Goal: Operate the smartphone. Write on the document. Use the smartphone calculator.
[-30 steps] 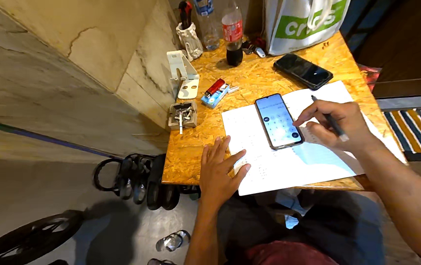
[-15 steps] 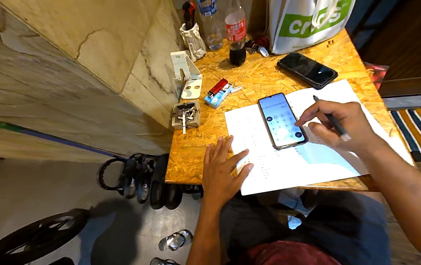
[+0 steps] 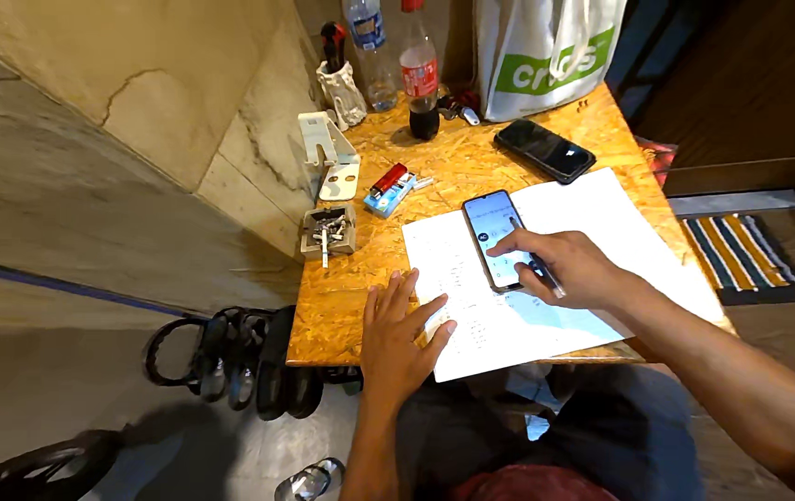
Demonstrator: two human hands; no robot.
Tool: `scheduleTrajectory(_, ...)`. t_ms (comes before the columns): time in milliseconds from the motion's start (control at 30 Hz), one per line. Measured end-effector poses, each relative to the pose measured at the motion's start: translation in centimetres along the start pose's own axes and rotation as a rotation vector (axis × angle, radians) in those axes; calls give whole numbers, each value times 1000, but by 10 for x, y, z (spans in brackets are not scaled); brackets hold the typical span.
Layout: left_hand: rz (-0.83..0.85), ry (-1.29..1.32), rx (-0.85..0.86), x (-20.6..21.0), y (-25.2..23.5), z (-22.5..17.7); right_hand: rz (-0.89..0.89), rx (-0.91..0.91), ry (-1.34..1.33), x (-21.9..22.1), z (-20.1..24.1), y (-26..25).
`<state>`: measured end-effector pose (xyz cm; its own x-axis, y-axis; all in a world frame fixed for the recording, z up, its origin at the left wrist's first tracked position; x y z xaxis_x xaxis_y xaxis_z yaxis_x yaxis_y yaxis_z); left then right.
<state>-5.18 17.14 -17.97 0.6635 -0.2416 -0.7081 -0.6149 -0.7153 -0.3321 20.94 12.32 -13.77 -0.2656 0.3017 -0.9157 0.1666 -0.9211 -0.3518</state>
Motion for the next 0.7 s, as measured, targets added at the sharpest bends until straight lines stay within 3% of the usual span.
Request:
scheduleTrajectory(167,4,-2,4,0,0,0,8,87,16,-5,-11,2)
scheduleTrajectory(300,-3,4,8,-1,1,0,-143,62,-71,-21,-21,10)
scheduleTrajectory(700,-14,13,8,-2,1,0,-208,74,-152,-28,-31,14)
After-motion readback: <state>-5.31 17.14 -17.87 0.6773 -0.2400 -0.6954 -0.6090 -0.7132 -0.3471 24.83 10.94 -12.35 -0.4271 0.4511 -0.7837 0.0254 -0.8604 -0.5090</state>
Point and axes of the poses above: each hand's wrist, its own y-axis away from the middle knuckle, its own x-axis out of the palm, z = x × y, the point moved 5 cm from there along -y, towards the middle knuckle, and after that the axes turned 14 degrees about y, right-handed, at the moved point
